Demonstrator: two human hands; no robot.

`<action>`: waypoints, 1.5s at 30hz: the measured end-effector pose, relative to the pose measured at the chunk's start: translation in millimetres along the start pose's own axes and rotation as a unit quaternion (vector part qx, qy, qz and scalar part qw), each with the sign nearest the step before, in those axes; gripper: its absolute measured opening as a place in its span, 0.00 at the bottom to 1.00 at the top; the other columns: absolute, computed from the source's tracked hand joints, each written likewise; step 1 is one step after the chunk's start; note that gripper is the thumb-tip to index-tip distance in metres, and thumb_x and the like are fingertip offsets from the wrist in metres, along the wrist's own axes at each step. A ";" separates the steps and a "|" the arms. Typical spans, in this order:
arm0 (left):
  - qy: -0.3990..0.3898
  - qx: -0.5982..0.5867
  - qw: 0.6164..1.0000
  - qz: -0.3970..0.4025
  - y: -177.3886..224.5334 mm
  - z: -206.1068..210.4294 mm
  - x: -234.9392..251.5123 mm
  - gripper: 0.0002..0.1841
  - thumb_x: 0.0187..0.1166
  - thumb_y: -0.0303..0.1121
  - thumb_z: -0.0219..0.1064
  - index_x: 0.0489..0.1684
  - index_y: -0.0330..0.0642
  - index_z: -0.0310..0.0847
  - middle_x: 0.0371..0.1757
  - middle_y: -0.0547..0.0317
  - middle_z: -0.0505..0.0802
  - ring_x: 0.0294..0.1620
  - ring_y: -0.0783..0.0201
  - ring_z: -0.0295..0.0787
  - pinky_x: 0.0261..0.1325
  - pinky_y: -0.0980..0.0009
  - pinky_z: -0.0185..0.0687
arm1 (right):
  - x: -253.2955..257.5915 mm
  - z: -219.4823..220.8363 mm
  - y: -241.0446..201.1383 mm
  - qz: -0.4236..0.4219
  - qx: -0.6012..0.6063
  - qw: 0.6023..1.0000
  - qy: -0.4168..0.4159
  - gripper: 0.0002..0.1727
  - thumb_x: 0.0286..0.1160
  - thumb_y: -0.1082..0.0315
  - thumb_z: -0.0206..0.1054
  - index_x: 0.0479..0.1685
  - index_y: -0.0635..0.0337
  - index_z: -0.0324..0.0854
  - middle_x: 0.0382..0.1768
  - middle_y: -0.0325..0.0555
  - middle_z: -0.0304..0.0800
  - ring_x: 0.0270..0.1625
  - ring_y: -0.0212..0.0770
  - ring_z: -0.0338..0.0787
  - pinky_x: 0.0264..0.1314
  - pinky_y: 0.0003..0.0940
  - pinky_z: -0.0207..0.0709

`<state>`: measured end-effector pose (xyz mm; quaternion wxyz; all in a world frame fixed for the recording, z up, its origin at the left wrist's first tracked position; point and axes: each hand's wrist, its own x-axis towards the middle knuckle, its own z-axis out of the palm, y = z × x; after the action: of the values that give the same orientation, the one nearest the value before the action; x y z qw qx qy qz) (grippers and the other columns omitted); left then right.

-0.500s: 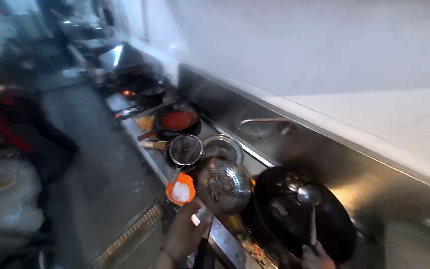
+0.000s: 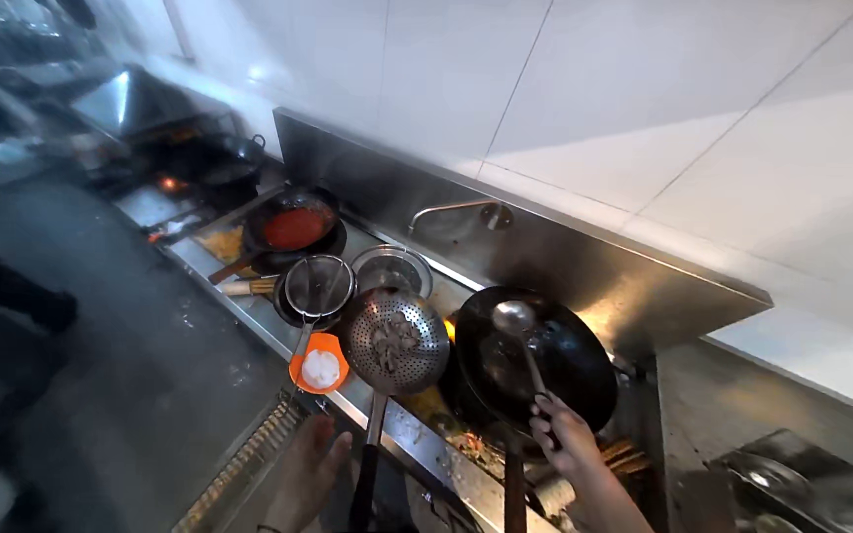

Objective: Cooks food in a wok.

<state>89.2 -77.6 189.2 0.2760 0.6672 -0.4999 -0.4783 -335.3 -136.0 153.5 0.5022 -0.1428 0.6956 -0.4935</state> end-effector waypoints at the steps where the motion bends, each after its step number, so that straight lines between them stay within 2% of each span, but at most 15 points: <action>1: -0.008 0.007 1.000 -0.002 1.0 -1.1 -1.9 0.30 0.79 0.49 0.72 0.72 0.35 0.77 0.62 0.45 0.90 0.63 0.55 0.90 0.69 0.56 0.86 | -1.2 4.7 4.9 -0.008 -0.061 0.997 0.039 0.25 0.91 0.66 0.55 0.86 0.52 0.64 0.27 0.42 0.71 0.13 0.32 0.65 0.11 0.28 0.61; 6: -0.003 -0.016 1.000 0.012 0.1 1.2 3.6 0.30 0.78 0.48 0.73 0.71 0.34 0.78 0.60 0.45 0.91 0.62 0.55 0.91 0.68 0.55 0.87 | -8.5 9.2 -14.1 0.056 0.048 0.997 -0.031 0.05 0.91 0.64 0.52 0.52 0.53 0.71 0.20 0.35 0.73 0.08 0.24 0.64 0.06 0.17 0.60; 9: -0.049 0.000 0.998 -0.040 -19.6 22.6 12.2 0.35 0.79 0.52 0.72 0.76 0.35 0.72 0.60 0.44 0.91 0.59 0.53 0.91 0.67 0.54 0.86 | 3.5 7.9 1.0 -0.016 -0.117 0.991 0.061 0.23 0.91 0.65 0.56 0.82 0.53 0.66 0.29 0.44 0.72 0.15 0.35 0.67 0.14 0.31 0.63; 11: -0.090 0.001 0.992 -0.089 -27.1 32.2 17.1 0.40 0.79 0.55 0.71 0.80 0.33 0.67 0.61 0.38 0.90 0.60 0.48 0.91 0.68 0.50 0.84 | -18.9 20.2 10.2 0.018 -0.197 0.976 0.089 0.22 0.86 0.69 0.57 0.77 0.59 0.65 0.31 0.52 0.76 0.19 0.41 0.74 0.19 0.39 0.72; 14: -0.139 -0.112 0.970 -0.166 -51.5 51.3 24.3 0.38 0.80 0.61 0.67 0.78 0.38 0.70 0.57 0.40 0.91 0.54 0.47 0.92 0.57 0.47 0.89 | -32.8 27.2 -12.0 0.077 -0.001 0.996 -0.034 0.04 0.90 0.66 0.52 0.50 0.55 0.69 0.20 0.36 0.70 0.10 0.27 0.64 0.07 0.20 0.60; 16: -0.195 -0.256 0.921 -0.218 -62.4 65.3 25.1 0.34 0.86 0.61 0.58 0.74 0.39 0.72 0.47 0.43 0.94 0.44 0.49 0.95 0.49 0.50 0.93 | -8.0 17.8 -25.0 0.026 0.048 0.997 -0.062 0.09 0.91 0.63 0.53 0.61 0.50 0.73 0.25 0.35 0.76 0.10 0.24 0.64 0.07 0.17 0.59; 18: -0.215 -0.325 0.884 -0.257 -61.1 72.1 24.8 0.34 0.88 0.62 0.54 0.74 0.39 0.71 0.42 0.44 0.93 0.40 0.49 0.94 0.46 0.52 0.93 | 9.4 7.2 -15.7 -0.082 -0.164 0.983 0.024 0.26 0.91 0.65 0.56 0.87 0.49 0.64 0.33 0.45 0.77 0.16 0.35 0.68 0.13 0.29 0.64; 21: -0.215 -0.286 0.897 -0.259 -56.4 70.9 36.0 0.38 0.84 0.66 0.57 0.75 0.40 0.69 0.41 0.42 0.92 0.37 0.47 0.94 0.44 0.50 0.94 | -11.1 7.3 12.5 -0.042 -0.406 0.905 0.119 0.32 0.82 0.67 0.61 0.86 0.59 0.61 0.54 0.69 0.88 0.46 0.62 0.92 0.47 0.62 0.85; 26: -0.160 -0.164 0.953 -0.198 -39.1 67.2 37.6 0.37 0.83 0.65 0.60 0.70 0.36 0.73 0.46 0.43 0.92 0.42 0.51 0.95 0.48 0.51 0.93 | -35.4 30.7 -17.8 -0.027 -0.033 0.997 -0.070 0.15 0.90 0.66 0.53 0.70 0.51 0.71 0.25 0.36 0.74 0.11 0.26 0.65 0.08 0.20 0.60; 31: 0.037 0.009 0.999 -0.029 -20.5 -6.7 55.1 0.34 0.81 0.61 0.63 0.67 0.36 0.77 0.45 0.46 0.93 0.41 0.53 0.94 0.50 0.51 0.92 | -21.0 9.9 -36.9 -0.249 -0.176 0.951 0.053 0.39 0.86 0.69 0.61 0.96 0.45 0.48 0.46 0.53 0.82 0.23 0.41 0.78 0.20 0.40 0.76; 33: 0.134 0.050 0.990 0.015 -20.5 -30.9 61.4 0.30 0.81 0.56 0.66 0.66 0.36 0.80 0.50 0.48 0.93 0.48 0.55 0.93 0.58 0.52 0.89 | -16.1 -13.9 -15.1 -0.275 -0.291 0.904 0.149 0.41 0.83 0.70 0.62 0.96 0.52 0.47 0.73 0.65 0.79 0.52 0.60 0.90 0.50 0.62 0.84; 35: 0.199 0.090 0.975 0.044 -28.8 -46.7 69.3 0.27 0.81 0.51 0.67 0.65 0.37 0.81 0.56 0.46 0.91 0.58 0.52 0.90 0.65 0.51 0.86 | -19.2 -28.0 14.0 -0.231 -0.360 0.879 0.211 0.37 0.85 0.69 0.62 0.93 0.60 0.53 0.73 0.75 0.79 0.68 0.74 0.85 0.68 0.73 0.75; 39: 0.171 0.157 0.971 -0.053 -42.7 -68.5 98.8 0.37 0.78 0.59 0.67 0.74 0.36 0.77 0.73 0.35 0.83 0.77 0.38 0.77 0.81 0.42 0.70 | -29.5 -7.0 45.8 -0.051 -0.328 0.926 0.181 0.22 0.79 0.69 0.65 0.72 0.64 0.74 0.46 0.65 0.89 0.42 0.56 0.91 0.44 0.57 0.85; 42: 0.050 0.039 0.984 -0.164 -58.5 -66.9 133.0 0.40 0.83 0.64 0.60 0.76 0.33 0.73 0.61 0.37 0.89 0.58 0.45 0.90 0.63 0.47 0.85 | -38.8 32.6 -0.9 0.090 0.069 0.993 -0.035 0.11 0.90 0.65 0.48 0.37 0.55 0.70 0.11 0.33 0.65 0.06 0.23 0.62 0.06 0.16 0.58; 45: 0.066 -0.005 0.974 -0.215 -66.9 -55.1 147.7 0.42 0.83 0.68 0.56 0.73 0.33 0.75 0.56 0.38 0.90 0.52 0.48 0.91 0.56 0.50 0.88 | -62.2 45.7 -55.6 0.067 0.195 0.964 -0.168 0.15 0.95 0.56 0.45 0.58 0.54 0.74 0.20 0.32 0.69 0.08 0.20 0.61 0.06 0.12 0.58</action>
<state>172.8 -197.9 100.5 0.2021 0.7879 -0.3230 -0.4839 -285.2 -143.8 234.0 0.6623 -0.0760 0.4995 -0.5533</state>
